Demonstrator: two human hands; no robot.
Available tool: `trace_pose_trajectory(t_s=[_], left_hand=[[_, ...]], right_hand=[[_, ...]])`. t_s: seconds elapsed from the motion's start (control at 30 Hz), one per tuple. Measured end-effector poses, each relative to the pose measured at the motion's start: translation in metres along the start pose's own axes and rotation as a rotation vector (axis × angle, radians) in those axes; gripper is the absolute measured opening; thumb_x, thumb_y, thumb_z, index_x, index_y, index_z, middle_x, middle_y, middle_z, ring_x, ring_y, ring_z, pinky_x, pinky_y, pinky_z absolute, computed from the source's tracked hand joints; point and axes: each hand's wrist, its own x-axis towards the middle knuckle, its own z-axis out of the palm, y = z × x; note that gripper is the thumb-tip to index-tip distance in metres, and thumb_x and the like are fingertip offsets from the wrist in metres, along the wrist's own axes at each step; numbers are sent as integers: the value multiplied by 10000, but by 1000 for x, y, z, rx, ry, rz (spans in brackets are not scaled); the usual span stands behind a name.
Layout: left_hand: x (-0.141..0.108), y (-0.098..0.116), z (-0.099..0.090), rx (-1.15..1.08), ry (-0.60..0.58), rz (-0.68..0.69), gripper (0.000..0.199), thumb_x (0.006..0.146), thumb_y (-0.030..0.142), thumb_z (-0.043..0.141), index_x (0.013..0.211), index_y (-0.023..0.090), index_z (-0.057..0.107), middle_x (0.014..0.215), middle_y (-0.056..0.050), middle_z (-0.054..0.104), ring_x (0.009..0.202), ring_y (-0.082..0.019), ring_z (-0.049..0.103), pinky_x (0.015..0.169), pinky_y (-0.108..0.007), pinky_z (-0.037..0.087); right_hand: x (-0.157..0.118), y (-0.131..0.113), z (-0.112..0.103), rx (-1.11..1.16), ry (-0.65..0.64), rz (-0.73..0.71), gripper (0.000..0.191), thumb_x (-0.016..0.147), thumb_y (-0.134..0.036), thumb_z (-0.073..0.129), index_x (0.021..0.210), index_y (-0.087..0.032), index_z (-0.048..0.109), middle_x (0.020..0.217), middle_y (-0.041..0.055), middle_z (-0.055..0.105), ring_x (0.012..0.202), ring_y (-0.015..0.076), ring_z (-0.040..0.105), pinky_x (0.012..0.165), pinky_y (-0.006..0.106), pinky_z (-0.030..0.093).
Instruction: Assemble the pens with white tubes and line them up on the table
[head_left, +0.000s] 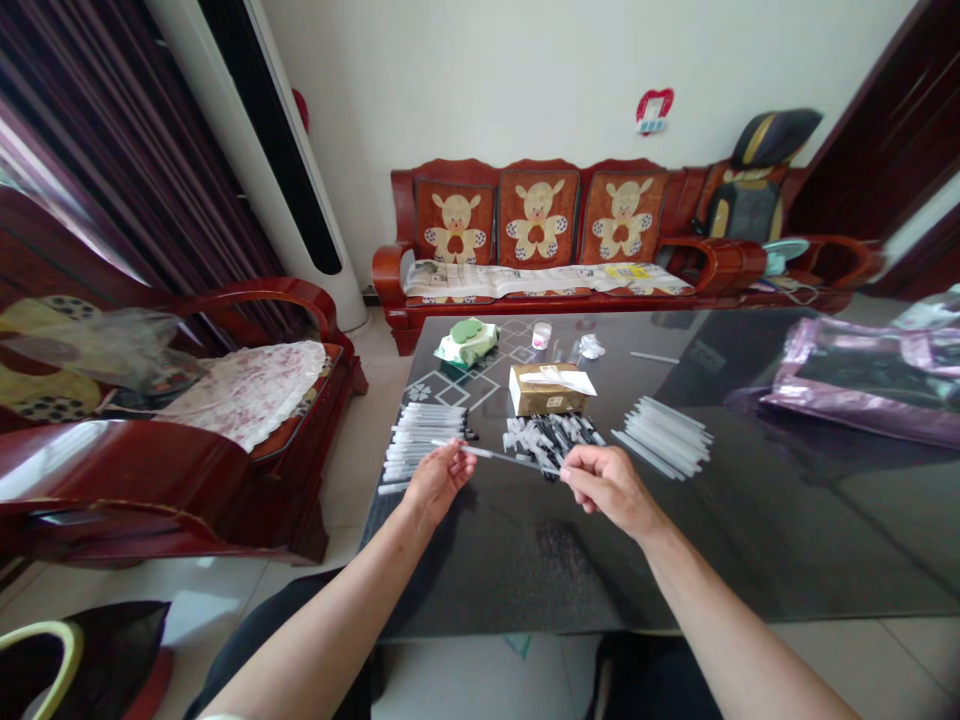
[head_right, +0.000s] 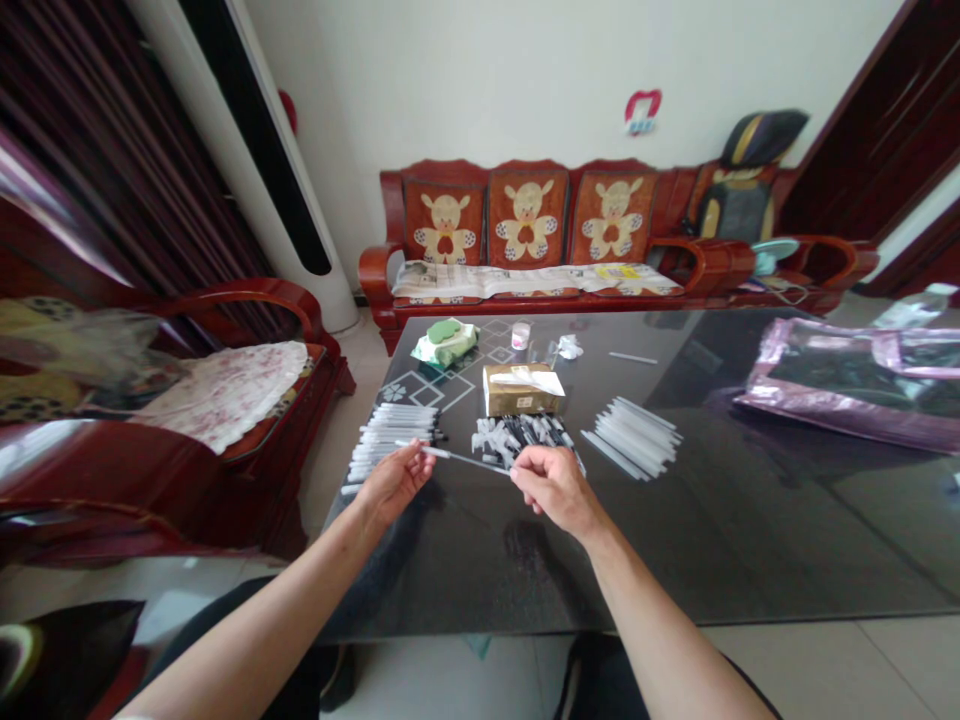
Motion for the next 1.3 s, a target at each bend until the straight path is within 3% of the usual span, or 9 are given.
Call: trace_pose_trajectory(t_s=[0.2, 0.5, 0.7, 0.87, 1.0, 1.13, 1.3], left_hand=[[-2, -1, 2, 22, -43, -27, 147, 882, 165, 502, 813, 76, 596, 595, -43, 619, 547, -100, 631, 510, -177, 531], [-23, -27, 18, 119, -198, -197, 159, 857, 199, 555, 831, 61, 629, 627, -78, 656, 539, -103, 631, 519, -185, 532], [-15, -19, 13, 38, -81, -112, 143, 872, 159, 518, 822, 67, 615, 601, -49, 636, 547, -96, 636, 524, -171, 532], [-12, -22, 11, 50, -89, -154, 146, 871, 170, 523, 825, 60, 608, 599, -54, 631, 547, -102, 635, 510, -175, 528], [-13, -23, 11, 52, -80, -121, 121, 864, 157, 528, 844, 65, 605, 608, -53, 636, 549, -102, 636, 519, -181, 533], [-12, -22, 9, 66, -92, -126, 119, 857, 164, 540, 837, 67, 607, 605, -53, 634, 547, -104, 634, 507, -179, 528], [-13, -23, 10, 82, -103, -131, 113, 856, 161, 541, 832, 73, 609, 602, -48, 626, 550, -103, 632, 510, -180, 527]], right_hand=[[2, 2, 1, -38, -25, -11, 218, 804, -318, 558, 665, -152, 581, 473, -27, 538, 375, 78, 473, 370, 171, 373], [6, 0, 25, -18, -115, 10, 293, 776, -425, 591, 657, -157, 589, 454, -27, 536, 351, 71, 457, 350, 164, 336], [12, 16, -4, 51, 163, 76, 344, 789, -480, 545, 671, -159, 578, 454, -21, 531, 332, 72, 441, 319, 166, 301], [19, 43, -16, -234, 238, 130, 300, 798, -423, 519, 652, -170, 587, 457, -13, 553, 337, 100, 477, 358, 198, 335], [21, 56, -7, -577, 165, 30, 172, 771, -284, 538, 726, -189, 673, 590, 22, 654, 521, 151, 598, 507, 235, 401], [22, 61, 6, -825, 64, -8, 170, 763, -226, 552, 825, -230, 711, 786, 43, 714, 780, 198, 650, 666, 262, 413], [23, 65, 15, -934, 36, 20, 163, 780, -244, 574, 904, -237, 680, 830, 41, 705, 828, 195, 638, 698, 258, 394]])
